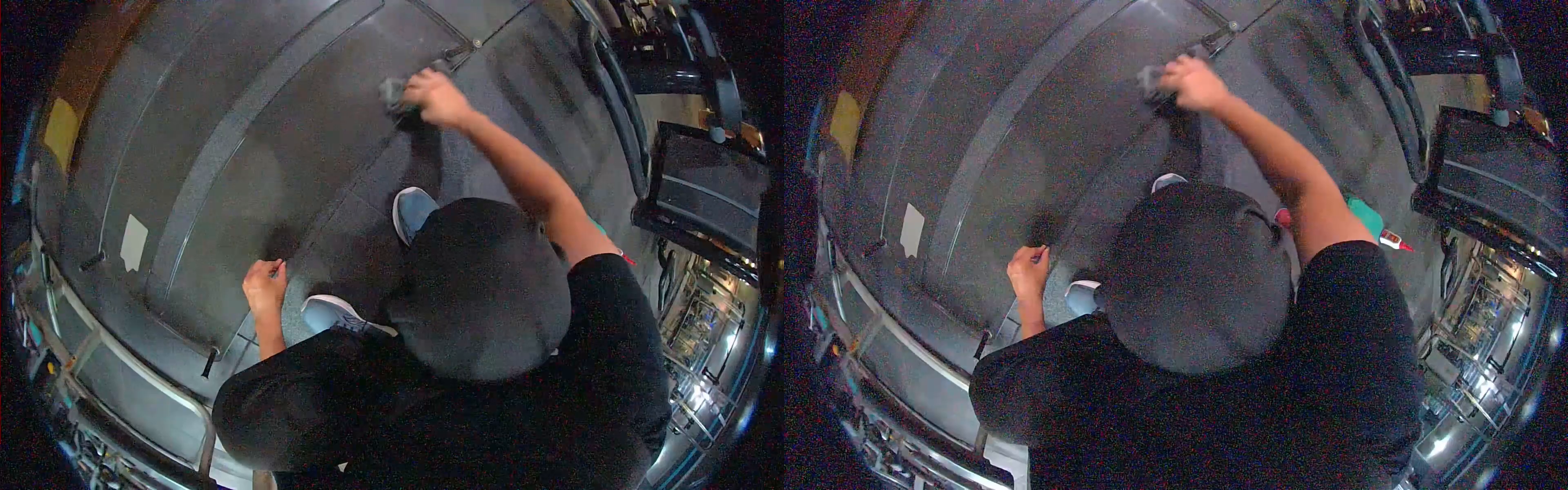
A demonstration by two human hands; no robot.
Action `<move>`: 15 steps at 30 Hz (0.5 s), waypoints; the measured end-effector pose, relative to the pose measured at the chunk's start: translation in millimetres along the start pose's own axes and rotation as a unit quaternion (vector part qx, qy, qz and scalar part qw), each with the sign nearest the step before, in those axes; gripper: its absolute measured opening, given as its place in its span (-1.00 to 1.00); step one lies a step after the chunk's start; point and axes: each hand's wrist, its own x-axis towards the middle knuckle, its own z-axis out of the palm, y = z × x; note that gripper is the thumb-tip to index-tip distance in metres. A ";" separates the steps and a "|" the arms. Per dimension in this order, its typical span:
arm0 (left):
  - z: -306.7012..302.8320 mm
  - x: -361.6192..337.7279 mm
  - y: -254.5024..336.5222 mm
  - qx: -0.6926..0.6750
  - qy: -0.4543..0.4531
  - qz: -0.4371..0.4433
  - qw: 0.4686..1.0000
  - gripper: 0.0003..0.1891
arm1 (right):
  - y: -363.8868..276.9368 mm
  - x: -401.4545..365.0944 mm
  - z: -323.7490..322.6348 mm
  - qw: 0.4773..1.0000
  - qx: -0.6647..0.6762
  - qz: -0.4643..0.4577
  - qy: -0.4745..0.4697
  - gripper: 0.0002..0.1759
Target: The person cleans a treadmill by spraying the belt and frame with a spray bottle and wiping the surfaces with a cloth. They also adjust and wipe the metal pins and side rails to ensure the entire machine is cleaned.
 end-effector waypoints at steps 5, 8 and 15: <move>-1.4 -0.5 4.7 -0.004 -0.001 -0.009 1.000 -0.90 | 74.0 -14.3 -12.1 0.995 -0.084 0.050 0.020 -0.48; 5.4 -2.7 3.8 -0.003 0.017 0.006 1.000 -0.89 | 46.6 -8.7 -12.2 0.986 -0.092 0.138 0.032 -0.51; 11.5 -1.7 -3.9 0.030 -0.018 0.015 0.999 -0.89 | -100.9 28.0 31.7 0.996 0.056 0.064 0.002 -0.44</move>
